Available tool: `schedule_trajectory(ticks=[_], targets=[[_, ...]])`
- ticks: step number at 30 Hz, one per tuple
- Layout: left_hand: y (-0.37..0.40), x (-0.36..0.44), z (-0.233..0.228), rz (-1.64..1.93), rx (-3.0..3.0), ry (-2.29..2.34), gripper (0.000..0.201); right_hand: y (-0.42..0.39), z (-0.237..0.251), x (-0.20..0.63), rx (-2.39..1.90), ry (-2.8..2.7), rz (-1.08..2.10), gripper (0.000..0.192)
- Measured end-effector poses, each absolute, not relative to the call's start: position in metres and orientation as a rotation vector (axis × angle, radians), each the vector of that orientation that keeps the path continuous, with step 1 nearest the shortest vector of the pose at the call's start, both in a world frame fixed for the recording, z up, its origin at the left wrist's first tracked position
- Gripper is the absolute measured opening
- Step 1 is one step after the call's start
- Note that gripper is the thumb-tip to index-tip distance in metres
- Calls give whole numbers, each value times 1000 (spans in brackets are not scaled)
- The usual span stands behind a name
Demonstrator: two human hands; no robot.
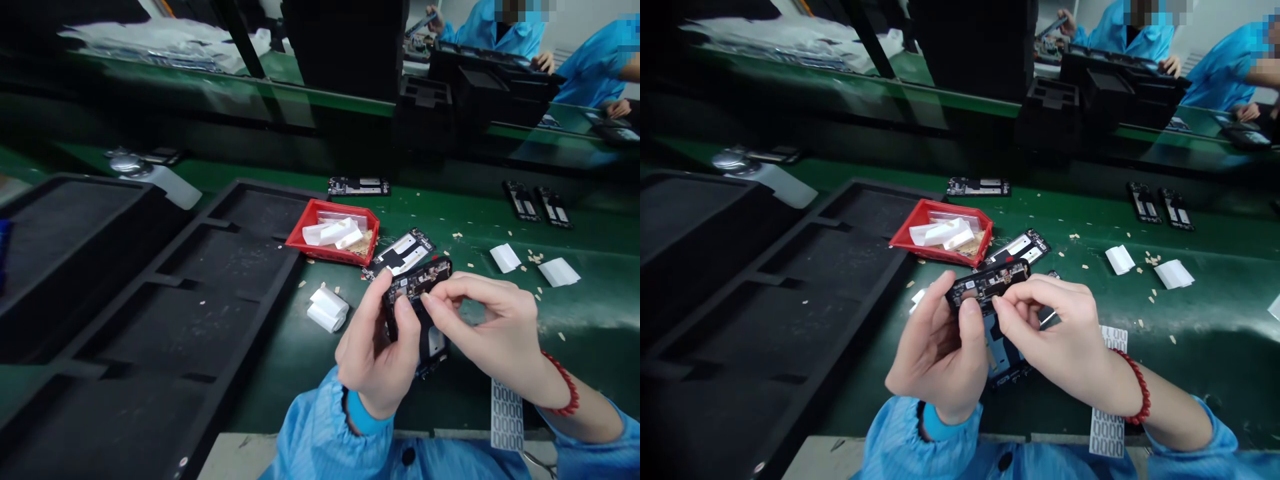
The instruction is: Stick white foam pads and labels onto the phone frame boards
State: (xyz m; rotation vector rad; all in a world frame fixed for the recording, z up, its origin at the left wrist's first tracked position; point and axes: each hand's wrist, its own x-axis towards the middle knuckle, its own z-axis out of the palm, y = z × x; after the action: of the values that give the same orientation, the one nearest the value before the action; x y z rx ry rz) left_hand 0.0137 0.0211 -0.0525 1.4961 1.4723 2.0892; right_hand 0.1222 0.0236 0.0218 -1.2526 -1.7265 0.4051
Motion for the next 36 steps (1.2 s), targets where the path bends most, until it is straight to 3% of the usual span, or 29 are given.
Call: schedule_trajectory(ticks=[7, 29, 32, 36], targets=[[21, 14, -46, 2140, 1487, 1498, 35, 23, 20, 120, -1251, -1700, 402, 24], [21, 13, -47, 2103, 1574, 1468, 53, 20, 19, 130, -1259, -1664, 483, 20], [21, 12, -45, 2112, 1559, 1433, 57, 23, 18, 137, -1244, -1575, 419, 10], [22, 12, -44, 2101, 1561, 1448, 54, 31, 9, 141, -1172, -1509, 706, 41]])
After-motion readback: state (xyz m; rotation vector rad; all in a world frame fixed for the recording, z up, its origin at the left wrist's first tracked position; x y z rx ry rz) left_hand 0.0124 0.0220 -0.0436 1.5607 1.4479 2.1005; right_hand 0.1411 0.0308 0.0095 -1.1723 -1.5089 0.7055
